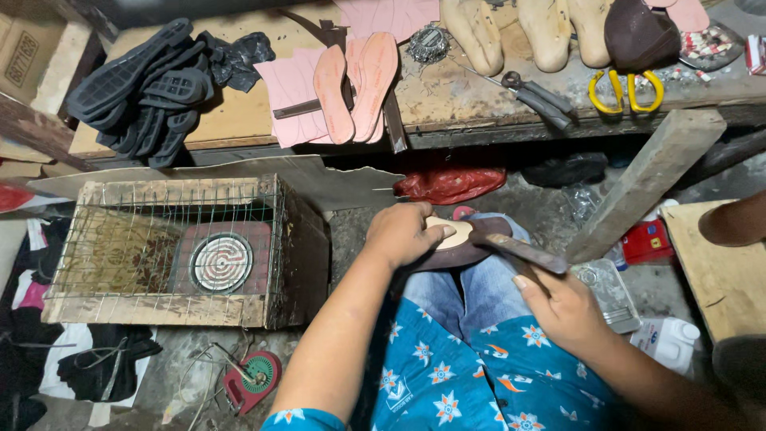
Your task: The person uses pliers and a hammer to attach a rubber sole to a shoe upper, then trims excess material with scissors. The person repeatedly hammers the sole edges and adjusts the fit throughout the process.
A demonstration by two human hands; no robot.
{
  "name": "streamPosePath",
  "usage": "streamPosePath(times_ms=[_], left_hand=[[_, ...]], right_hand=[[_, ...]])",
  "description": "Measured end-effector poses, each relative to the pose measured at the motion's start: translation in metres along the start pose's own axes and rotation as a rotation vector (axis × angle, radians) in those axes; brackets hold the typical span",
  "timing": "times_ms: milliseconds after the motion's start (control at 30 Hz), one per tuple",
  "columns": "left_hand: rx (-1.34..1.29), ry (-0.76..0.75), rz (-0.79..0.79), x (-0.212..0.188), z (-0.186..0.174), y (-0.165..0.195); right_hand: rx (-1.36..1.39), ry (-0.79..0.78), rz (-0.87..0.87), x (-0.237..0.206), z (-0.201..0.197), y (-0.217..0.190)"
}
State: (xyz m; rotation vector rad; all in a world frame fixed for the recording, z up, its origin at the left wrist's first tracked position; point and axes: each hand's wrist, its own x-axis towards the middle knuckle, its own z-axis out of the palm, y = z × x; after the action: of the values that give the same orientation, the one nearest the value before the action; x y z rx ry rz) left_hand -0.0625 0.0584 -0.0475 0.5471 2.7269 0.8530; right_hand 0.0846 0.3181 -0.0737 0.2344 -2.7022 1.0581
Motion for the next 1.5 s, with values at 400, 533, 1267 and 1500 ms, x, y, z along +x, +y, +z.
streamPosePath(times_ms=[400, 533, 1267, 1500], left_hand=[[0.02, 0.002, 0.011, -0.002, 0.0, 0.002], [0.049, 0.047, 0.032, -0.011, 0.003, 0.008], [0.07, 0.169, 0.073, -0.033, 0.014, 0.019], [0.078, 0.254, 0.152, -0.037, 0.019, 0.021]], right_hand=[[-0.255, -0.134, 0.089, 0.007, 0.002, -0.014], [-0.232, -0.101, 0.199, 0.026, -0.026, 0.011], [-0.418, -0.143, 0.201, 0.026, -0.043, 0.038], [-0.161, -0.084, 0.064, 0.019, -0.035, 0.052]])
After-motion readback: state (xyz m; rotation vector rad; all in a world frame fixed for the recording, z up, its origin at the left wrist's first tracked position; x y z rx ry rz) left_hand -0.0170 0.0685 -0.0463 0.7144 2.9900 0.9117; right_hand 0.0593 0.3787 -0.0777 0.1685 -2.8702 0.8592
